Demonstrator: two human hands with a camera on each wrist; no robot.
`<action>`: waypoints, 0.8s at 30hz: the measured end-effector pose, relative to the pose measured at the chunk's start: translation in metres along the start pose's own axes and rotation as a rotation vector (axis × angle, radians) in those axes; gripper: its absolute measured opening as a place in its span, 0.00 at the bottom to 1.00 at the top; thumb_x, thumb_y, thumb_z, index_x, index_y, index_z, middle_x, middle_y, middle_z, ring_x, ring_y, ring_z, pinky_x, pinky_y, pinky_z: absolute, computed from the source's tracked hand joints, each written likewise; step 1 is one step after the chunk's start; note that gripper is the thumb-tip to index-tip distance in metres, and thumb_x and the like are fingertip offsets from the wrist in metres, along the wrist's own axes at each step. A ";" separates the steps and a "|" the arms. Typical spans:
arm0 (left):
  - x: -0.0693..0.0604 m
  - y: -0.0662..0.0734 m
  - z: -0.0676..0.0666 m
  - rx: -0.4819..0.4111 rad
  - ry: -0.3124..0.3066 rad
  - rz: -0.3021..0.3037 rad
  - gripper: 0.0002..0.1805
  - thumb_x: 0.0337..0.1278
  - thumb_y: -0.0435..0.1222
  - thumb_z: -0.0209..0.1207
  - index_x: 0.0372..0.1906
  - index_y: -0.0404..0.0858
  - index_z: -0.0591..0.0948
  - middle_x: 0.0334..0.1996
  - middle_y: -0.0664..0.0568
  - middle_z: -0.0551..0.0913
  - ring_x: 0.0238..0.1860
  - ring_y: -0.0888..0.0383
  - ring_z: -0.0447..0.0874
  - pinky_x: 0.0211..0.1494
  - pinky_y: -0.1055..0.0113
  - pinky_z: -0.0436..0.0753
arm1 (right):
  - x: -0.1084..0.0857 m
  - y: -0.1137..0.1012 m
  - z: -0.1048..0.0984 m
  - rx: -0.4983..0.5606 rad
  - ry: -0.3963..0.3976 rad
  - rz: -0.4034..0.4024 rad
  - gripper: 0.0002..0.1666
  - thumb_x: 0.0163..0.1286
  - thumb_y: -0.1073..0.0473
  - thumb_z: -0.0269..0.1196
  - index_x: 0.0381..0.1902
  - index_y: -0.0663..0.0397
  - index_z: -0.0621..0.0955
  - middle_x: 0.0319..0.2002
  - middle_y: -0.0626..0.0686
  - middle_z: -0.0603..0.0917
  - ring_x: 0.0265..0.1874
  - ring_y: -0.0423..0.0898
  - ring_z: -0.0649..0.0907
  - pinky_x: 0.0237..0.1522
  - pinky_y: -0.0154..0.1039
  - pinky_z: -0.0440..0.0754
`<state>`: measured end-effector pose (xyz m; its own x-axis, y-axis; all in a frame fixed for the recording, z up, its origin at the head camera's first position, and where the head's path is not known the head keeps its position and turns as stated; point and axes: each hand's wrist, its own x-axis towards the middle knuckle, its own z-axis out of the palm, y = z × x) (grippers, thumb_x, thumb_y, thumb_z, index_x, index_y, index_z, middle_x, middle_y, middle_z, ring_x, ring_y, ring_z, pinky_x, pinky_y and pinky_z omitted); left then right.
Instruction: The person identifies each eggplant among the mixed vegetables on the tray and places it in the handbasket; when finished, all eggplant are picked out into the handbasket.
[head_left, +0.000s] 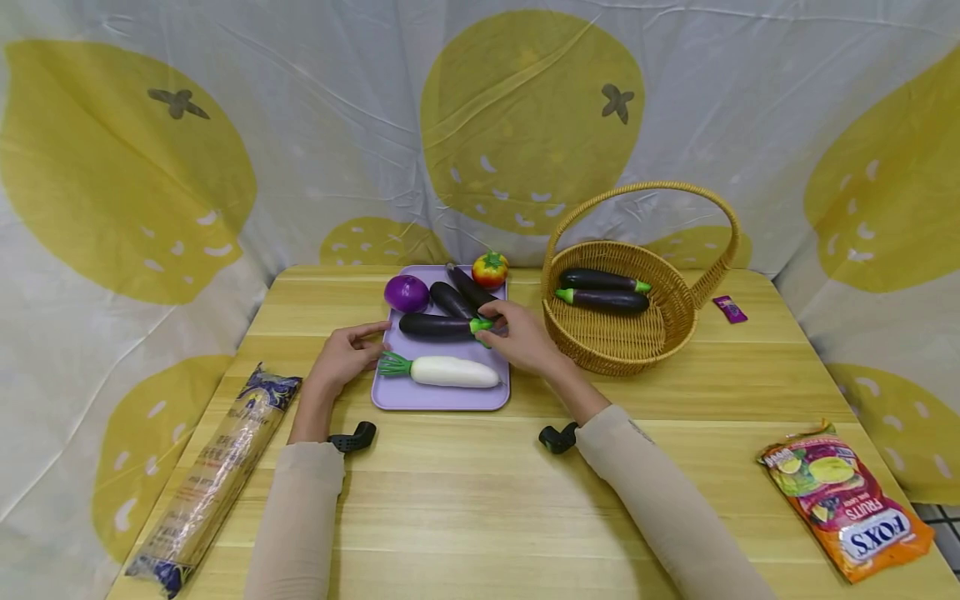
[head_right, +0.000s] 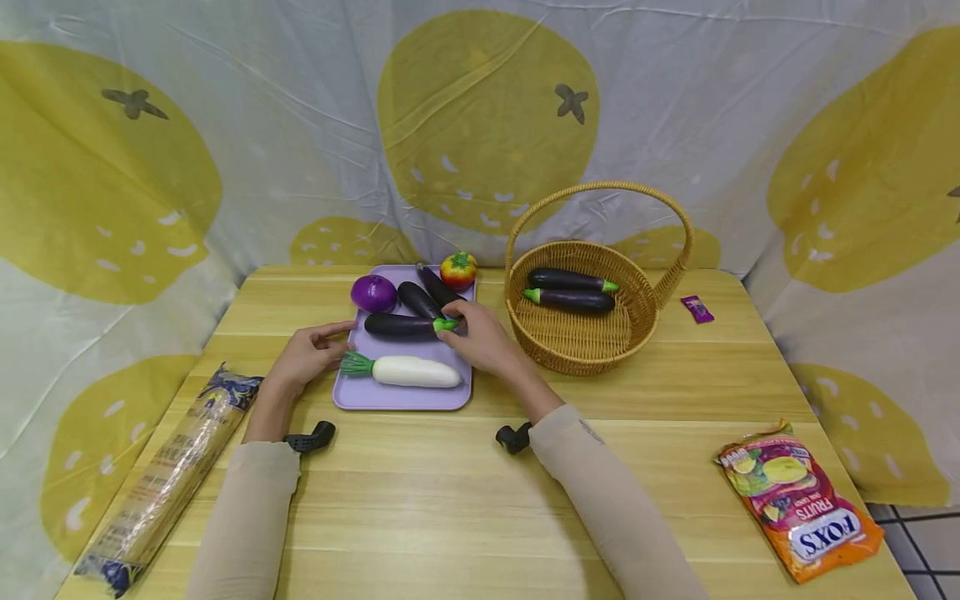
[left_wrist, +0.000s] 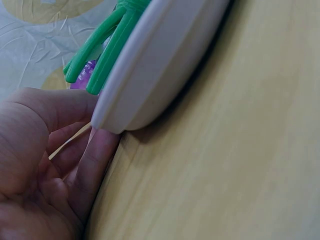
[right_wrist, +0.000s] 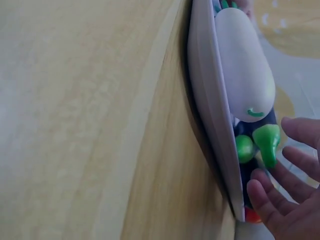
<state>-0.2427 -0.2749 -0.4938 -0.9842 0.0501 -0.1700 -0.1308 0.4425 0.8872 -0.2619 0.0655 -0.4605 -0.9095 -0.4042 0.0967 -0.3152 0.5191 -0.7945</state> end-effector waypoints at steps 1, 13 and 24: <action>0.000 0.000 0.000 0.000 0.000 0.000 0.25 0.67 0.36 0.66 0.68 0.47 0.81 0.36 0.49 0.88 0.36 0.63 0.83 0.40 0.73 0.87 | 0.001 0.000 0.001 -0.014 -0.002 0.002 0.26 0.72 0.53 0.68 0.64 0.57 0.80 0.58 0.54 0.84 0.49 0.48 0.85 0.54 0.44 0.85; -0.002 0.002 0.000 0.001 -0.007 -0.006 0.25 0.68 0.38 0.65 0.69 0.48 0.80 0.36 0.47 0.86 0.37 0.62 0.83 0.42 0.73 0.87 | 0.010 0.005 0.011 -0.127 0.005 -0.016 0.22 0.72 0.53 0.68 0.61 0.51 0.83 0.47 0.52 0.84 0.39 0.46 0.79 0.42 0.38 0.77; -0.001 0.000 0.000 -0.005 -0.004 -0.009 0.25 0.68 0.38 0.66 0.69 0.48 0.80 0.38 0.45 0.87 0.38 0.62 0.84 0.43 0.73 0.87 | 0.012 0.001 0.013 -0.155 0.015 -0.036 0.19 0.72 0.56 0.68 0.58 0.54 0.86 0.47 0.54 0.84 0.37 0.46 0.78 0.40 0.37 0.75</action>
<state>-0.2414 -0.2749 -0.4931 -0.9824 0.0501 -0.1798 -0.1401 0.4384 0.8878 -0.2693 0.0514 -0.4680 -0.9004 -0.4141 0.1334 -0.3848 0.6147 -0.6885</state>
